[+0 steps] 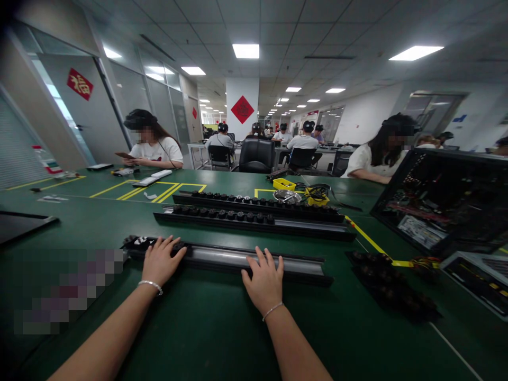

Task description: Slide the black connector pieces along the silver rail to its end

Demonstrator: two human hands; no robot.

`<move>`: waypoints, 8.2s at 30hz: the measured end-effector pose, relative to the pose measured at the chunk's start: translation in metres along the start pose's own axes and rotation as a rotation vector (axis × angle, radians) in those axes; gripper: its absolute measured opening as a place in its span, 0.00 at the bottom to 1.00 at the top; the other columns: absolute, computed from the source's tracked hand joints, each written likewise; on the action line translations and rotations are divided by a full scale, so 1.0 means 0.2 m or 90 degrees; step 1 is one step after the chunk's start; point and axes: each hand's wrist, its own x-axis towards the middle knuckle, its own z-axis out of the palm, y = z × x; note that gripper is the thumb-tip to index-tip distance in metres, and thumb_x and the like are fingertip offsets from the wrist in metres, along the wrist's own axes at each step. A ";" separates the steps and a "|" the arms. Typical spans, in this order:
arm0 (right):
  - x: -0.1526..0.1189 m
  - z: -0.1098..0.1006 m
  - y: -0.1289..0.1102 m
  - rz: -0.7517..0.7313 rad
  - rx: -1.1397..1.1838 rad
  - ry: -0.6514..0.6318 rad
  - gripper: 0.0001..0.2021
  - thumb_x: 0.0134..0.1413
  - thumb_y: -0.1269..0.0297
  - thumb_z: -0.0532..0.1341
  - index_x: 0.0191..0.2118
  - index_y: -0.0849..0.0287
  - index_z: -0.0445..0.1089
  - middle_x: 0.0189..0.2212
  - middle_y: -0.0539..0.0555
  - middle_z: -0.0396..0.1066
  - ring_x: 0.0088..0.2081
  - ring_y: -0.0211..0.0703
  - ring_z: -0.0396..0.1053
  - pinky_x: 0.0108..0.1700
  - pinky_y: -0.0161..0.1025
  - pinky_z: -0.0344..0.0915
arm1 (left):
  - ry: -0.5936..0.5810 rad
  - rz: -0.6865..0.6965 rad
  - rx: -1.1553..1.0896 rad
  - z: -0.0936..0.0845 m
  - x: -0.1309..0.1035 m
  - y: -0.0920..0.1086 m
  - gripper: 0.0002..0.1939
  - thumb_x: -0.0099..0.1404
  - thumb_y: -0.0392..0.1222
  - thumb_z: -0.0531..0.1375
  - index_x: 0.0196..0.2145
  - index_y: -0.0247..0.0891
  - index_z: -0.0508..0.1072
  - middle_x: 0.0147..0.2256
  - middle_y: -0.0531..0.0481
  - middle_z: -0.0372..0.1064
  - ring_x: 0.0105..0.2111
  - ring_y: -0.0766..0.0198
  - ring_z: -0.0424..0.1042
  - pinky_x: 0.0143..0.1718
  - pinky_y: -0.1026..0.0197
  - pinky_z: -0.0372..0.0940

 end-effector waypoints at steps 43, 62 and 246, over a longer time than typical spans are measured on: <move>0.00 -0.03 0.00 0.004 0.007 -0.017 0.18 0.54 0.53 0.50 0.48 0.48 0.67 0.58 0.51 0.55 0.59 0.51 0.47 0.58 0.59 0.32 | 0.000 0.010 -0.033 -0.01 -0.02 0.05 0.23 0.60 0.53 0.49 0.50 0.45 0.66 0.56 0.49 0.59 0.58 0.55 0.52 0.58 0.41 0.38; 0.00 0.00 0.00 0.004 0.008 0.004 0.17 0.54 0.53 0.50 0.47 0.47 0.67 0.58 0.50 0.56 0.59 0.50 0.47 0.58 0.58 0.32 | -0.006 0.017 -0.011 -0.02 -0.03 0.07 0.24 0.60 0.55 0.49 0.51 0.45 0.66 0.56 0.49 0.58 0.58 0.55 0.52 0.57 0.41 0.41; 0.00 0.00 0.00 0.006 -0.002 0.002 0.17 0.54 0.53 0.50 0.47 0.47 0.67 0.58 0.50 0.55 0.59 0.50 0.46 0.58 0.58 0.31 | -0.076 0.241 0.017 -0.01 -0.13 0.22 0.27 0.64 0.54 0.43 0.56 0.41 0.60 0.59 0.44 0.53 0.59 0.54 0.50 0.58 0.47 0.47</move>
